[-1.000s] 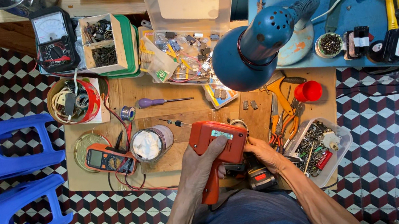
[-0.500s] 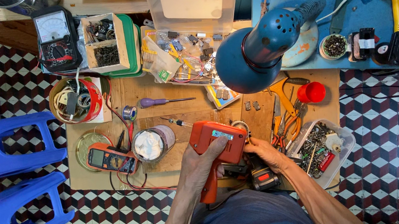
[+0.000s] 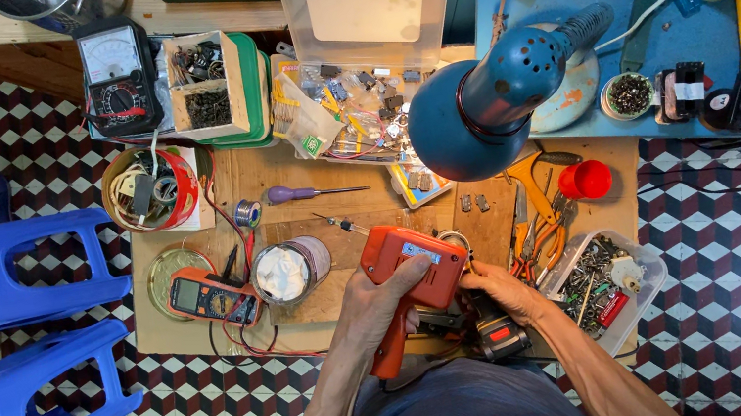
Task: The person uses an orange heat gun to apply heat to small components and a small container of parts on a cluttered workbench. They repeatedly aim the heat gun at the items, pause, and reposition the tool while handling the components with their other hand.
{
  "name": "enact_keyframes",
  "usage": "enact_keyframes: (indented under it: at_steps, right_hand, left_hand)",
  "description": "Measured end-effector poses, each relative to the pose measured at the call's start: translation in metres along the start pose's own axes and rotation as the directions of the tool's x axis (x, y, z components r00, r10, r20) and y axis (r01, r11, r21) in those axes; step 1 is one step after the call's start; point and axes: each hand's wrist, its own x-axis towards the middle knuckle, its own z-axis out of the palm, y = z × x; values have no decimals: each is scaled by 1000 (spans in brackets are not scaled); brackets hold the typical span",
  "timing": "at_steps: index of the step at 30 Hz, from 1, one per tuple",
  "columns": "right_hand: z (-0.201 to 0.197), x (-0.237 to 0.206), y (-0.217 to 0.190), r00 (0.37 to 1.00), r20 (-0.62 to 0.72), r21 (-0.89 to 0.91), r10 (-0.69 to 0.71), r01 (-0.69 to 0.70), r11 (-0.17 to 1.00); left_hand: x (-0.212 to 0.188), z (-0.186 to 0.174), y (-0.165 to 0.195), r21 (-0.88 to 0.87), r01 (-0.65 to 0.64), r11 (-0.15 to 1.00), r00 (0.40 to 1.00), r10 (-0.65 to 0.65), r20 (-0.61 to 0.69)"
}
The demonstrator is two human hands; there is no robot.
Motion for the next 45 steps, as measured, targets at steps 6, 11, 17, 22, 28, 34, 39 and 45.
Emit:
enact_keyframes:
  at_steps: [6,11,17,22,28,34,39,45]
  right_hand:
    - [-1,-6,-11,999,-2,-34,50,-50,998]
    - [0,-10,-22,999,30,-28,35,-35,999]
    - [2,-9,-27,998,29,-20,47,-47,999]
    - [2,-5,-29,998,40,-26,39,-38,999]
    - [2,3,-30,998,26,-27,49,-48,998]
    - [2,8,-30,997,-8,-47,75,-75,996]
    - [5,7,-33,996,11,-13,85,-84,996]
    - [7,5,-31,996,-15,-38,89,-90,995]
  left_hand:
    - [4,3,4,21,21,1000,1000,-21,-6]
    - [1,4,13,37,41,998,999,-40,-19]
    - [-1,2,19,34,11,999,1000,-10,-11]
    - [2,-3,18,29,0,1000,1000,0,2]
    - [11,-8,18,27,-7,1000,1000,7,-2]
    - [15,-8,16,5,-58,998,998,58,-13]
    - [18,-7,11,-4,-76,997,997,76,-7]
    - [19,-8,4,-16,-59,998,998,59,2]
